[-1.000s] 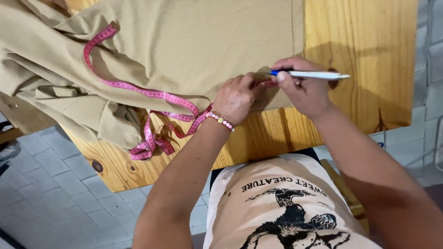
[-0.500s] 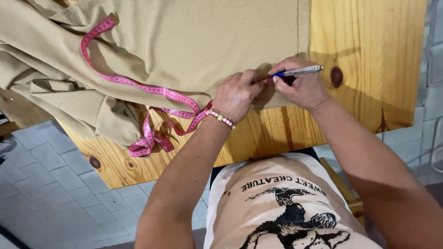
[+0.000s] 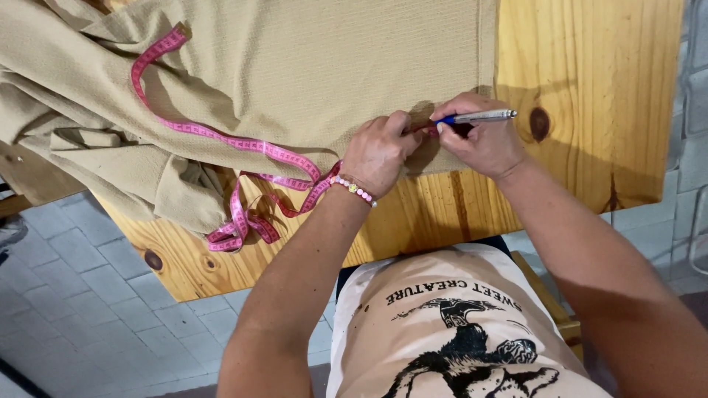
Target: Measuring and marking specific points on a piece of tan fabric using a pink measuring tape and a blue pen on a wooden table.
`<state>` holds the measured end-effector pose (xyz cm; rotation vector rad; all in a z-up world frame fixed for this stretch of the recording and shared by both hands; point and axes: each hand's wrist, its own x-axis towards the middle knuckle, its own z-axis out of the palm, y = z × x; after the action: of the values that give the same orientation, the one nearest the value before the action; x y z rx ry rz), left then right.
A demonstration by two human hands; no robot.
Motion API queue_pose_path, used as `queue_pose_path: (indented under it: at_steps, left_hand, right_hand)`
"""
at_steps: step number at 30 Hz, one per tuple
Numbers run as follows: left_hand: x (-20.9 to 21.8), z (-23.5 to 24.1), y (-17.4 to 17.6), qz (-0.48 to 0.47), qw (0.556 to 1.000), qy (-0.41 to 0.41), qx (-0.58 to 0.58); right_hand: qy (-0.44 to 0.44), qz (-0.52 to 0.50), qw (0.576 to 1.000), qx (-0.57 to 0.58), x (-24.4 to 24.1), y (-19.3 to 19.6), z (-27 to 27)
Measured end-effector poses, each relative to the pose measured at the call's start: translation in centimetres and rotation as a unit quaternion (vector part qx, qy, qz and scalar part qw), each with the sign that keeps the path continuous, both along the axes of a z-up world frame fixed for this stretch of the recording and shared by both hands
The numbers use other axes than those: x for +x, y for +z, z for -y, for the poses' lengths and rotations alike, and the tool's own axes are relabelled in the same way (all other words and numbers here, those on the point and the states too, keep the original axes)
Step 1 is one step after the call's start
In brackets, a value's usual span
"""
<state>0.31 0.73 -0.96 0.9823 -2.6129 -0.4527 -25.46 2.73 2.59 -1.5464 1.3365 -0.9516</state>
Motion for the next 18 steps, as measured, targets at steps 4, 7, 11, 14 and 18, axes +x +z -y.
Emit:
queue_pose_path:
  at_steps: [4, 7, 11, 14, 18]
  left_hand:
    - [-0.1, 0.0, -0.4, -0.004, 1.0, 0.005, -0.012]
    - [-0.2, -0.1, -0.6, -0.009, 1.0, 0.007, -0.014]
    - [-0.1, 0.1, -0.3, -0.011, 1.0, 0.011, -0.009]
    - [-0.3, -0.2, -0.8, -0.021, 0.999, 0.016, -0.027]
    - [-0.4, 0.1, -0.6, -0.026, 0.998, 0.018, -0.061]
  right_hand:
    - [0.012, 0.003, 1.0, -0.001, 0.1, 0.4, 0.2]
    - [0.007, 0.008, 1.0, 0.001, -0.1, -0.5, -0.2]
    - [-0.009, 0.02, 1.0, 0.001, 0.3, -0.5, -0.1]
    - [-0.085, 0.098, 0.991, 0.041, -0.5, -1.7, -1.0]
    - [-0.152, 0.07, 0.986, -0.007, -2.4, 1.4, -2.0]
